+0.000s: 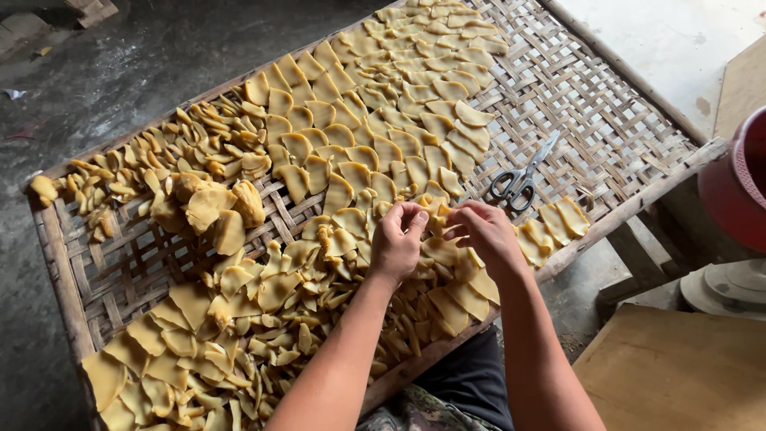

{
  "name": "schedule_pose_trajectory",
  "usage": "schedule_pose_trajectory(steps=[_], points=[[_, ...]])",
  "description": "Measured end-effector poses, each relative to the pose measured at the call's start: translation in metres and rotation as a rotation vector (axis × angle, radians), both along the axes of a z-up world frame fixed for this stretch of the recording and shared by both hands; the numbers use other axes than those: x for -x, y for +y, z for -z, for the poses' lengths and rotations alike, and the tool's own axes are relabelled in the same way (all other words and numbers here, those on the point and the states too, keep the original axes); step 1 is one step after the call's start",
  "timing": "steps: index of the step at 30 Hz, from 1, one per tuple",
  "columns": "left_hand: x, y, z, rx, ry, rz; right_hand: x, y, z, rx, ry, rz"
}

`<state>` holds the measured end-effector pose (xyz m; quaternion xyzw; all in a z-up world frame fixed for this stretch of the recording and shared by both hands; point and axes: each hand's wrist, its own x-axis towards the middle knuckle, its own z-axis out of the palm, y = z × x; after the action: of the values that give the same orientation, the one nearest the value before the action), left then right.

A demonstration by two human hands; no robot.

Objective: The person arranges thin, yellowish dried fruit slices on a woven bamboo tray. They pick up slices from a pile and place them in neat rows across the tray surface. A pair of scissors and a red bowl are visible nearby.

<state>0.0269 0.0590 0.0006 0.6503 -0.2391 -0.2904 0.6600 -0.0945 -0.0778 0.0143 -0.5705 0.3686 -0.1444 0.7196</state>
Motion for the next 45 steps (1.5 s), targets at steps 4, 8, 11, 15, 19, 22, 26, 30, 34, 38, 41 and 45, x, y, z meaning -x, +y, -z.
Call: schedule_pose_trajectory(steps=[4, 8, 11, 15, 19, 22, 26, 30, 34, 38, 41, 45], points=[[0.001, -0.004, -0.008, 0.101, 0.088, 0.002, -0.004, 0.007, 0.003, 0.134, -0.033, 0.058], [0.002, -0.003, -0.016, 0.053, -0.155, 0.009, -0.008, 0.013, -0.007, 0.307, 0.051, -0.031], [0.000, -0.004, -0.009, -0.021, -0.126, 0.022, -0.004, 0.009, -0.014, 0.312, 0.047, -0.085], [-0.004, -0.012, 0.016, 0.224, 0.272, 0.008, 0.002, -0.003, -0.009, 0.213, -0.002, -0.060], [-0.002, -0.013, 0.025, 0.330, 0.525, -0.031, 0.007, -0.008, -0.001, 0.019, -0.083, 0.127], [-0.004, -0.013, 0.022, 0.363, 0.632, -0.041, 0.012, -0.010, 0.003, -0.053, -0.149, 0.210], [-0.005, -0.017, 0.026, 0.370, 0.658, -0.034, 0.017, -0.017, 0.009, -0.029, -0.171, 0.289], [-0.004, -0.021, 0.031, 0.372, 0.680, -0.041, 0.021, -0.020, 0.007, -0.051, -0.221, 0.368], [-0.007, -0.022, 0.027, 0.334, 0.741, -0.135, 0.030, -0.029, 0.003, -0.070, -0.230, 0.483], [-0.015, -0.018, 0.023, 0.368, 0.696, -0.165, 0.046, -0.045, 0.003, -0.108, -0.308, 0.573], [-0.015, -0.019, 0.022, 0.387, 0.681, -0.117, 0.050, -0.050, 0.002, -0.104, -0.301, 0.545], [-0.007, -0.023, 0.021, 0.383, 0.672, -0.059, 0.044, -0.043, -0.003, -0.107, -0.236, 0.471]])
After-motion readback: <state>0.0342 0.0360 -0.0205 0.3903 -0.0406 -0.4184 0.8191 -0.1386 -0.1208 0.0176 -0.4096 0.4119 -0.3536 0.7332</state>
